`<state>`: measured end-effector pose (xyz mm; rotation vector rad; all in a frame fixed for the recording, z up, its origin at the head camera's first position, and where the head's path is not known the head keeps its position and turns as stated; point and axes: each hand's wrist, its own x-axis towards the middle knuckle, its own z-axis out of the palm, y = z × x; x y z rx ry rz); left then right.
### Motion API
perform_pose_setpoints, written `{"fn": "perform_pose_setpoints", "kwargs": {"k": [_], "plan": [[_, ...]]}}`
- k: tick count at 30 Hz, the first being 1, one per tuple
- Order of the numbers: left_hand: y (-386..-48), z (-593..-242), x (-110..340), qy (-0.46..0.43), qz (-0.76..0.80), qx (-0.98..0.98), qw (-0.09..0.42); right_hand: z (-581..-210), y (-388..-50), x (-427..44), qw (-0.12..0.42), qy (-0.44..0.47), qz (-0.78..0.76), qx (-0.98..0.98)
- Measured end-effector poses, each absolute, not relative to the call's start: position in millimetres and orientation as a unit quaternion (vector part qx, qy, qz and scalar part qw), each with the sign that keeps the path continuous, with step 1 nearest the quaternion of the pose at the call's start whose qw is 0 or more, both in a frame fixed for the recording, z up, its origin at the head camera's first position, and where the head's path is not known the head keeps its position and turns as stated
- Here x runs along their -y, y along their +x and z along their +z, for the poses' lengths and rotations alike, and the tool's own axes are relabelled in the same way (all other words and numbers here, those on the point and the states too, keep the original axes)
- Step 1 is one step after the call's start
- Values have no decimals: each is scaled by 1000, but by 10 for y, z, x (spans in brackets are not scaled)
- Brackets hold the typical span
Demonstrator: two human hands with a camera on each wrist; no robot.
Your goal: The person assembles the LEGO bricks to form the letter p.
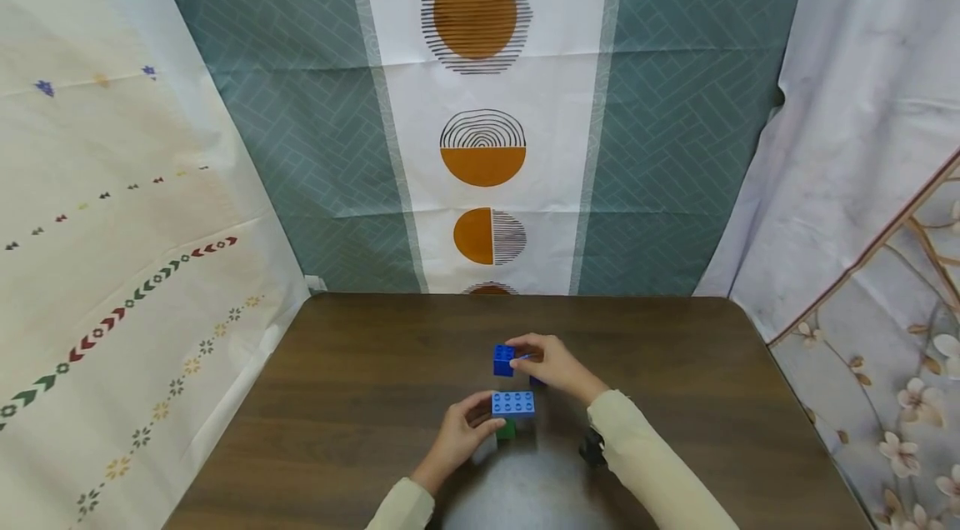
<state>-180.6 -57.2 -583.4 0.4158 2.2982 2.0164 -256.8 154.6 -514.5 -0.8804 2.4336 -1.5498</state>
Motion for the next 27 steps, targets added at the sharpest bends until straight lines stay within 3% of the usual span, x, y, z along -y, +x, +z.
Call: {"fn": "perform_pose_setpoints", "kwargs": {"k": [10, 18, 27], "plan": [[-1788, -5833, 567, 139, 658, -740, 25, -5077, -2382, -1575, 78, -284, -528, -796], [-1664, -5494, 568, 152, 654, -741, 23, -4744, -2066, -1539, 74, -314, -520, -791], [-1669, -5547, 576, 172, 654, -737, 10, -5082, -2120, -1601, 68, -324, -522, -786]]}}
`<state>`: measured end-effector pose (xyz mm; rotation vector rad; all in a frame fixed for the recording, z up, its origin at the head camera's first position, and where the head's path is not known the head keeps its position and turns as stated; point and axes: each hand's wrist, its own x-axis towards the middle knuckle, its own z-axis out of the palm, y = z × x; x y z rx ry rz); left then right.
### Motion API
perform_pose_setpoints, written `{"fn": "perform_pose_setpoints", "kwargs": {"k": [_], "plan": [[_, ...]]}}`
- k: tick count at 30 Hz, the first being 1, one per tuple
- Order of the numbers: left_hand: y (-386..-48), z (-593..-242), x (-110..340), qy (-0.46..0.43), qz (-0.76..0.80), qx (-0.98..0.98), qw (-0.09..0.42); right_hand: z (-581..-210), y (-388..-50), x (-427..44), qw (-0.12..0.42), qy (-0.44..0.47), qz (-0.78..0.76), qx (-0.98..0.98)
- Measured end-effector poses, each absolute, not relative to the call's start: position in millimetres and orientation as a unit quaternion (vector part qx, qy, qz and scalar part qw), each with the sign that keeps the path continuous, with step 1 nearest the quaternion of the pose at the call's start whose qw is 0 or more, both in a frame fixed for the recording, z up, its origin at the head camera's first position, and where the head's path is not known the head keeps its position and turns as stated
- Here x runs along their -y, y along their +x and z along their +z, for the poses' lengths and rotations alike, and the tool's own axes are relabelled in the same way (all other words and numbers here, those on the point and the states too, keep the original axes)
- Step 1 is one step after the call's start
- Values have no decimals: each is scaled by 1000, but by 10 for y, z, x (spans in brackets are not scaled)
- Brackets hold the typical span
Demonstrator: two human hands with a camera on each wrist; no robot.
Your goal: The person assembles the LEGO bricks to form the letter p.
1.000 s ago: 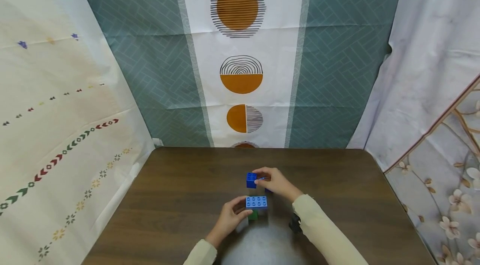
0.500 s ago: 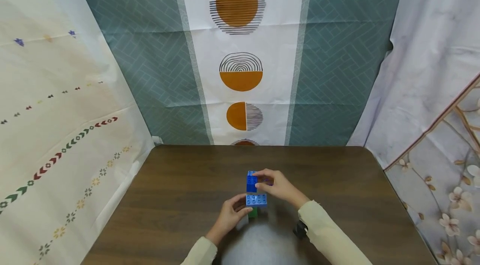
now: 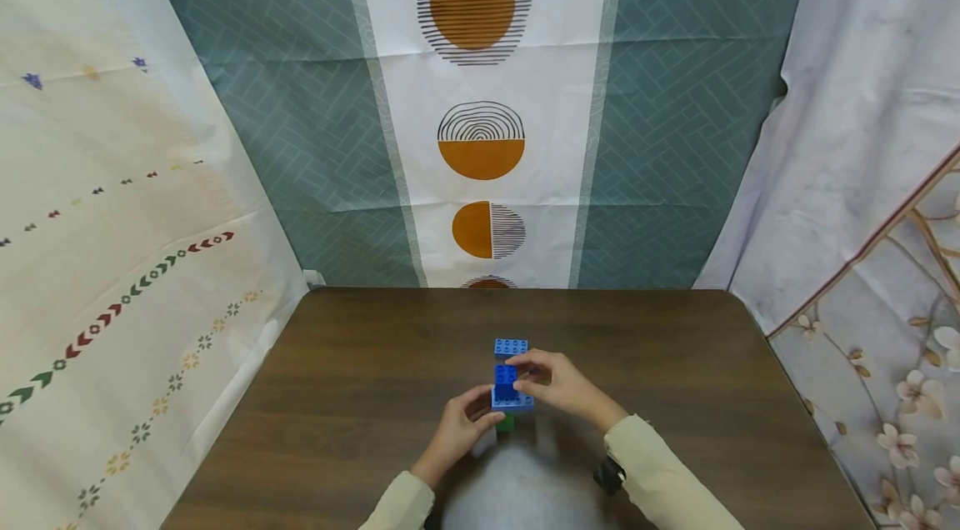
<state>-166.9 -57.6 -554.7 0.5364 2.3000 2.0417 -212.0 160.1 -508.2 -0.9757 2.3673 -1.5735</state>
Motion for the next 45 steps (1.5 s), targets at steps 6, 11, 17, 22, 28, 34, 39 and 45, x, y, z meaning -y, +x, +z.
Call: {"fn": "perform_pose_setpoints", "kwargs": {"k": [6, 11, 17, 22, 28, 34, 39, 45], "plan": [[-1678, -5544, 573, 166, 650, -741, 19, -5125, -2108, -1597, 77, -336, -532, -773], [-1748, -5706, 567, 151, 648, -747, 26, -5103, -2069, -1567, 70, -341, -519, -780], [-1797, -5834, 571, 141, 649, -747, 31, -4931, -1967, -1490, 66, -339, -519, -782], [-1794, -5844, 570, 139, 651, -746, 35, -4810, -1891, -1456, 65, -333, -521, -783], [-1786, -5825, 573, 141, 646, -750, 29, -4800, -1894, -1467, 64, -332, -517, -786], [-1797, -5819, 557, 154, 640, -753, 18, -4798, -1929, -1485, 75, -317, -509, -797], [-1790, -5820, 560, 151, 642, -751, 22, -4967, -2000, -1508, 68, -324, -501, -800], [-1795, -5819, 584, 146, 644, -750, 29, -5077, -2070, -1528, 59, -338, -495, -798]]}}
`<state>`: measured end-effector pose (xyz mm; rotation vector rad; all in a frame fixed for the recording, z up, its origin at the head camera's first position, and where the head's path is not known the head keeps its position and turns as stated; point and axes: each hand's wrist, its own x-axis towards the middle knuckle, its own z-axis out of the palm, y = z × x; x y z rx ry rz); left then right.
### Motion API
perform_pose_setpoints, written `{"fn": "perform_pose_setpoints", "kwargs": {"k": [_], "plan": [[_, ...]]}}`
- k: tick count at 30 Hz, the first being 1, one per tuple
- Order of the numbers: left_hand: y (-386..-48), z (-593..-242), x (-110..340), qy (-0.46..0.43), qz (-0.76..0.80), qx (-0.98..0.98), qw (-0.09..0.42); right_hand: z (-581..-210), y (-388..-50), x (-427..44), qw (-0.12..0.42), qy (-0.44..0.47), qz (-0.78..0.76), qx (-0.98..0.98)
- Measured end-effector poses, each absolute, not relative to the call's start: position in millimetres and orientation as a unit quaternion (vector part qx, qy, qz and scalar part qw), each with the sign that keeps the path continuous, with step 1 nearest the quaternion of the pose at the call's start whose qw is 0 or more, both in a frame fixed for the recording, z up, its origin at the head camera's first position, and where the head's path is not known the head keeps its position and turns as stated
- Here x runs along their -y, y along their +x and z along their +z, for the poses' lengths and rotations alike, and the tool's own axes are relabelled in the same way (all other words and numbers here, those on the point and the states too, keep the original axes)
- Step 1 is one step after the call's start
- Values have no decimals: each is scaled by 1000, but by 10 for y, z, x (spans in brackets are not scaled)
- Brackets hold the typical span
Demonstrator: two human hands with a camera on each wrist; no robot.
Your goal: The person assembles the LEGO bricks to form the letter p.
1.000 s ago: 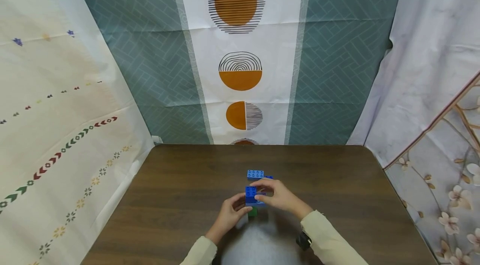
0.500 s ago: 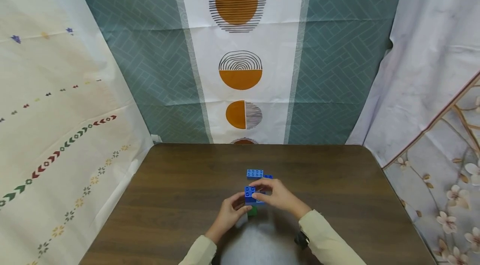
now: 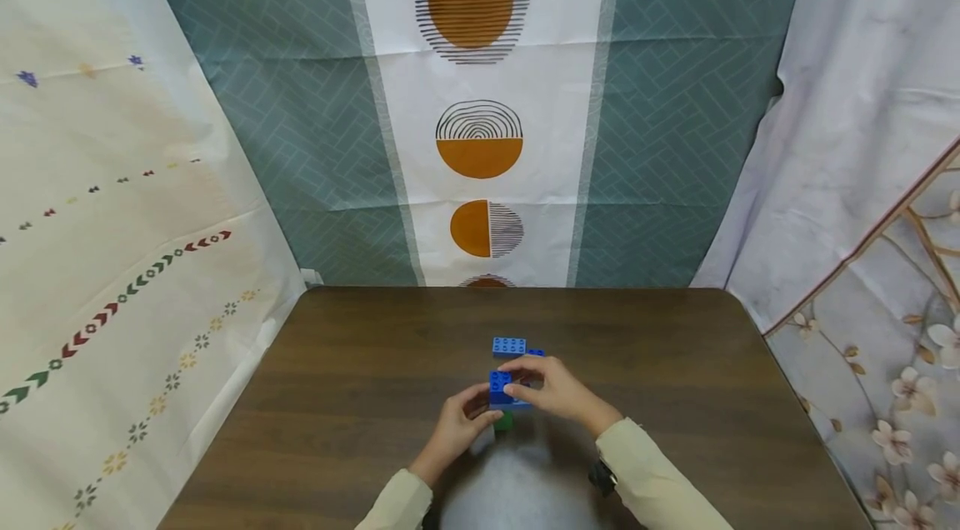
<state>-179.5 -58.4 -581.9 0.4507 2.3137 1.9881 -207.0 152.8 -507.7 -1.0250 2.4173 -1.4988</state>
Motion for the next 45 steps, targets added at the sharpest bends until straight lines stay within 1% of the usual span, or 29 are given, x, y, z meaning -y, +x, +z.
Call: {"fn": "perform_pose_setpoints", "kwargs": {"k": [3, 11, 23, 34, 45], "plan": [[-1805, -5819, 588, 148, 646, -749, 28, -5076, -2080, -1527, 56, -341, -496, -796], [-1644, -5472, 592, 148, 639, -754, 26, -5109, -2073, -1494, 51, -338, -499, -796], [-1645, -5452, 576, 146, 635, -758, 28, -5077, -2015, -1454, 42, -317, -493, -809], [-1646, -5459, 564, 149, 632, -760, 22, -4778, -1833, -1405, 41, -320, -499, -804], [-1655, -5485, 565, 152, 638, -754, 23, -4812, -1823, -1395, 27, -318, -501, -805]]}}
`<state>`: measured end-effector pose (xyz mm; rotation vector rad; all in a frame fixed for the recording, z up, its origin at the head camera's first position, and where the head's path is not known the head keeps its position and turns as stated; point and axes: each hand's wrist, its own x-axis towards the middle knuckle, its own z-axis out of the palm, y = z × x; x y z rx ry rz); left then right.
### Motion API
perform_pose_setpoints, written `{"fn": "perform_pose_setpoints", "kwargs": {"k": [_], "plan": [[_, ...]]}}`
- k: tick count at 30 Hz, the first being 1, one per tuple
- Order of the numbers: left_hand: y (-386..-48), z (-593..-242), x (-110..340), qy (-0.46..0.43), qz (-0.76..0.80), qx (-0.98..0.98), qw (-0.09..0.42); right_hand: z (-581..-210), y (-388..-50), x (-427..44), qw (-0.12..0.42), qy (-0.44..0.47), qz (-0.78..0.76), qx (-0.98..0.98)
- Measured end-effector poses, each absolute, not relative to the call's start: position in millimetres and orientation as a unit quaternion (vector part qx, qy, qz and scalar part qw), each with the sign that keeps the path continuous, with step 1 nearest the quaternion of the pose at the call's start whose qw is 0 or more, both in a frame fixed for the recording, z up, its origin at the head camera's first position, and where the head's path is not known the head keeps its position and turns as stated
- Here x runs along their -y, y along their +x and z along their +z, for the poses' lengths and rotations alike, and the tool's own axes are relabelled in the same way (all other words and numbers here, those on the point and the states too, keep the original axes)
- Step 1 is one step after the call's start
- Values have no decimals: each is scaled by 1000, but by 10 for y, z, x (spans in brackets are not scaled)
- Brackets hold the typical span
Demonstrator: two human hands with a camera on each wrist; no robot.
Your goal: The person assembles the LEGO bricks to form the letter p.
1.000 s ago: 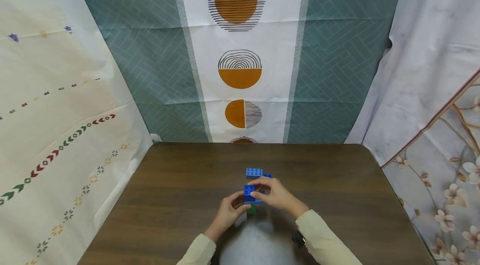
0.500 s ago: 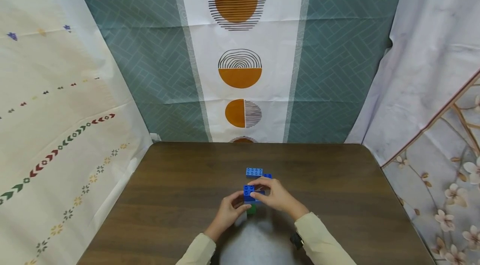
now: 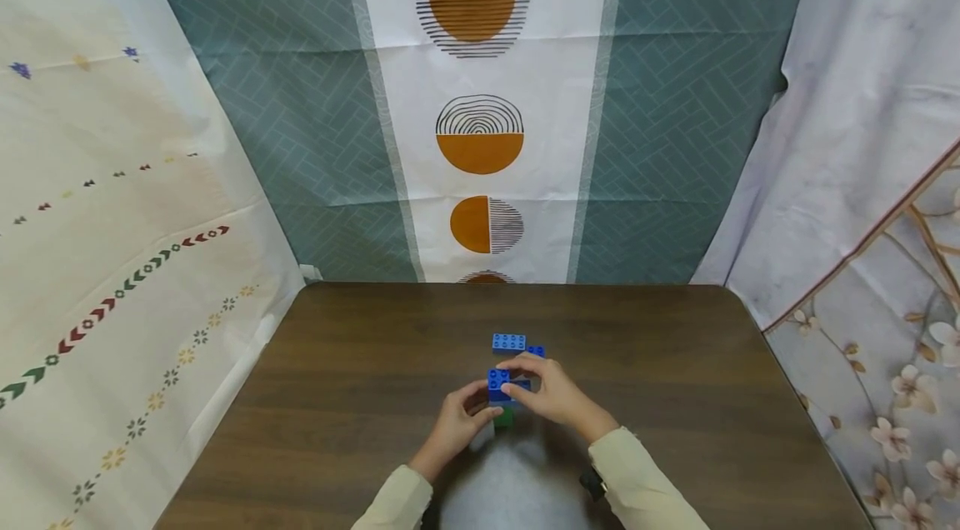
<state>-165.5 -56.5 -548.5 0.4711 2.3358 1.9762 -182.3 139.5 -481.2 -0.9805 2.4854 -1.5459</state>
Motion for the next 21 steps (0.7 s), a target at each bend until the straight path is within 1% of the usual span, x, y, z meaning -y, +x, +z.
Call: {"fn": "perform_pose_setpoints", "kwargs": {"k": [11, 16, 21], "plan": [[-1650, -5459, 573, 156, 636, -755, 35, -4803, -1765, -1392, 18, -308, -511, -802], [-1670, -5435, 627, 162, 651, -740, 48, -4970, -1827, -1403, 15, -309, -513, -801], [-1701, -5424, 644, 167, 674, -718, 48, -5175, -1912, -1440, 8, -303, -508, -807]]}}
